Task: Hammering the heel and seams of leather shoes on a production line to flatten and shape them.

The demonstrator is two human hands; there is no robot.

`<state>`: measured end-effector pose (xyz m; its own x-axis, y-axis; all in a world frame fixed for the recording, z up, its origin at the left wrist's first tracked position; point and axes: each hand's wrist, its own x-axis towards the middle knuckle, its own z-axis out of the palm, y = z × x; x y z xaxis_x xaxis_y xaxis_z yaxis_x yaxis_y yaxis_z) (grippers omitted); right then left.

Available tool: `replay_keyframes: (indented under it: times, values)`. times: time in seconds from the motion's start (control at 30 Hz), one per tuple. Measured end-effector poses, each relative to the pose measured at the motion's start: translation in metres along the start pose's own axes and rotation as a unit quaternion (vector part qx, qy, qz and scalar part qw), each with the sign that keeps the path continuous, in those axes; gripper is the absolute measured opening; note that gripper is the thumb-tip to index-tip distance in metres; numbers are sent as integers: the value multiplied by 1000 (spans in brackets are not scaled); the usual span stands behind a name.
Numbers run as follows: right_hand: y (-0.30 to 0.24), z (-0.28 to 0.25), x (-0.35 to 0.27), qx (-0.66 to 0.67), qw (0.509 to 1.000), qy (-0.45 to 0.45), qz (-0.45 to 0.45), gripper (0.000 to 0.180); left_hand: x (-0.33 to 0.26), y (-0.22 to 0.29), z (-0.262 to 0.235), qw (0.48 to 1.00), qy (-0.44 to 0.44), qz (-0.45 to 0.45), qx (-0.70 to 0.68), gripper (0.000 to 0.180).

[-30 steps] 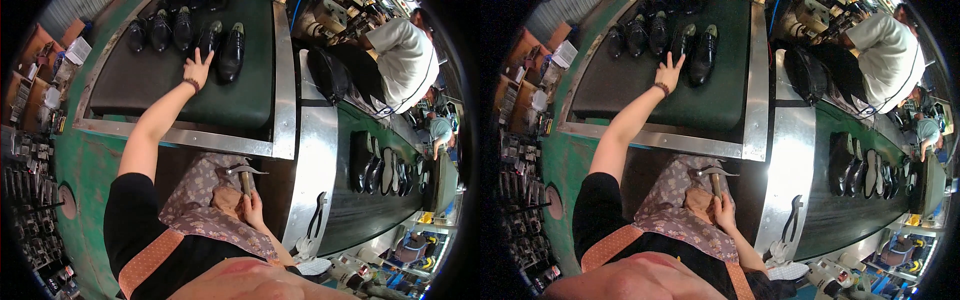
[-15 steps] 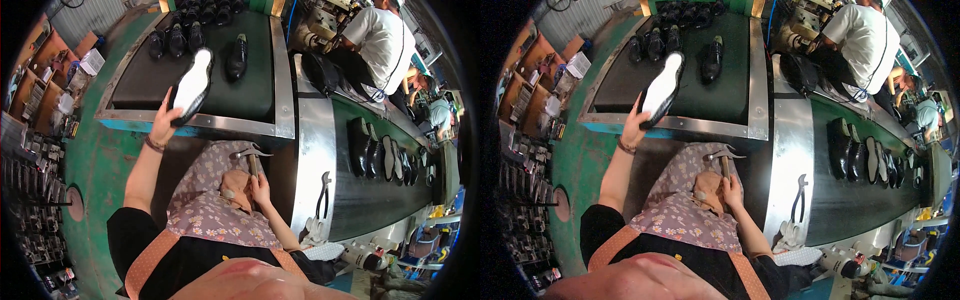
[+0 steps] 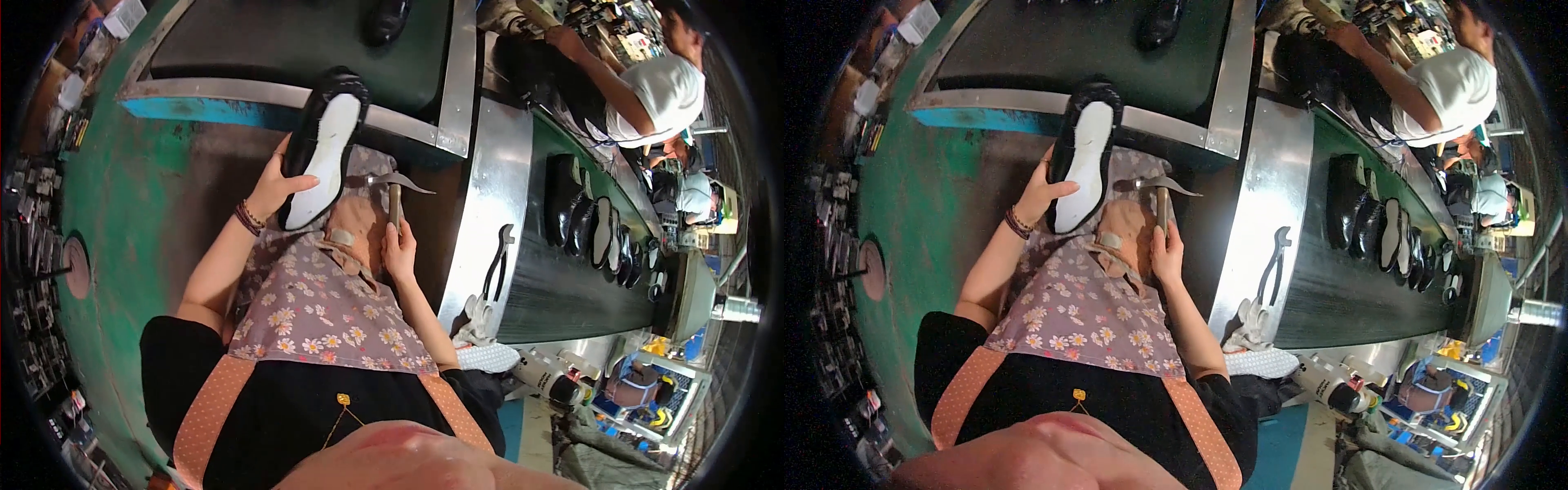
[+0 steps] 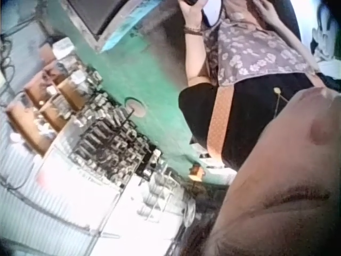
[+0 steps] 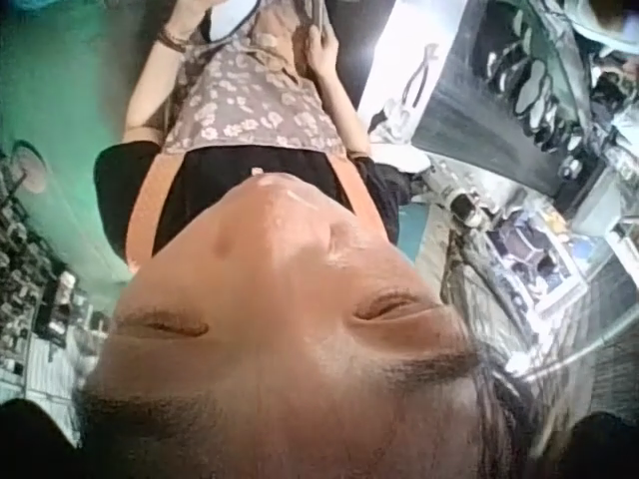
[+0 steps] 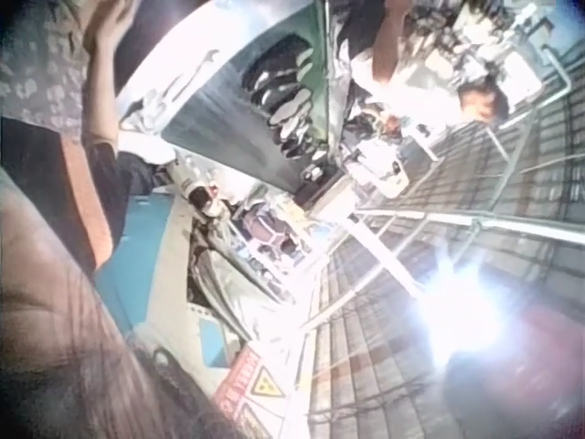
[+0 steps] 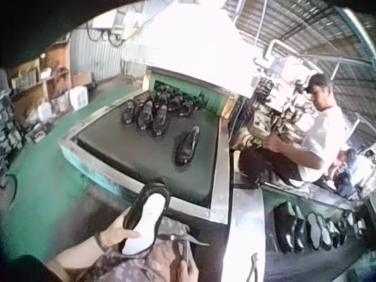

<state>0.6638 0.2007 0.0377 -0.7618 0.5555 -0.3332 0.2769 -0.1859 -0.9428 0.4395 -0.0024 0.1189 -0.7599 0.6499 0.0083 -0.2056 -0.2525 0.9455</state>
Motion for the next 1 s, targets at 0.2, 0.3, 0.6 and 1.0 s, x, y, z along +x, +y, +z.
replay_keyframes:
  times: [0.2, 0.3, 0.6, 1.0]
  values:
    - [-3, -5, -25, 40, 992, 51, -107, 32, 0, -5, 6, 928, 12, -91, 362, 112]
    - [-10, -5, -32, 34, 988, 47, -142, 36, -1, -3, 17, 869, -34, -156, 469, 116]
    - [-34, 0, -31, -200, 957, -21, -207, 61, 9, -43, -14, 873, -174, -163, 426, 112]
    - [-87, 0, -38, -323, 853, -27, -408, 62, -1, -38, -5, 885, -178, -137, 407, 114]
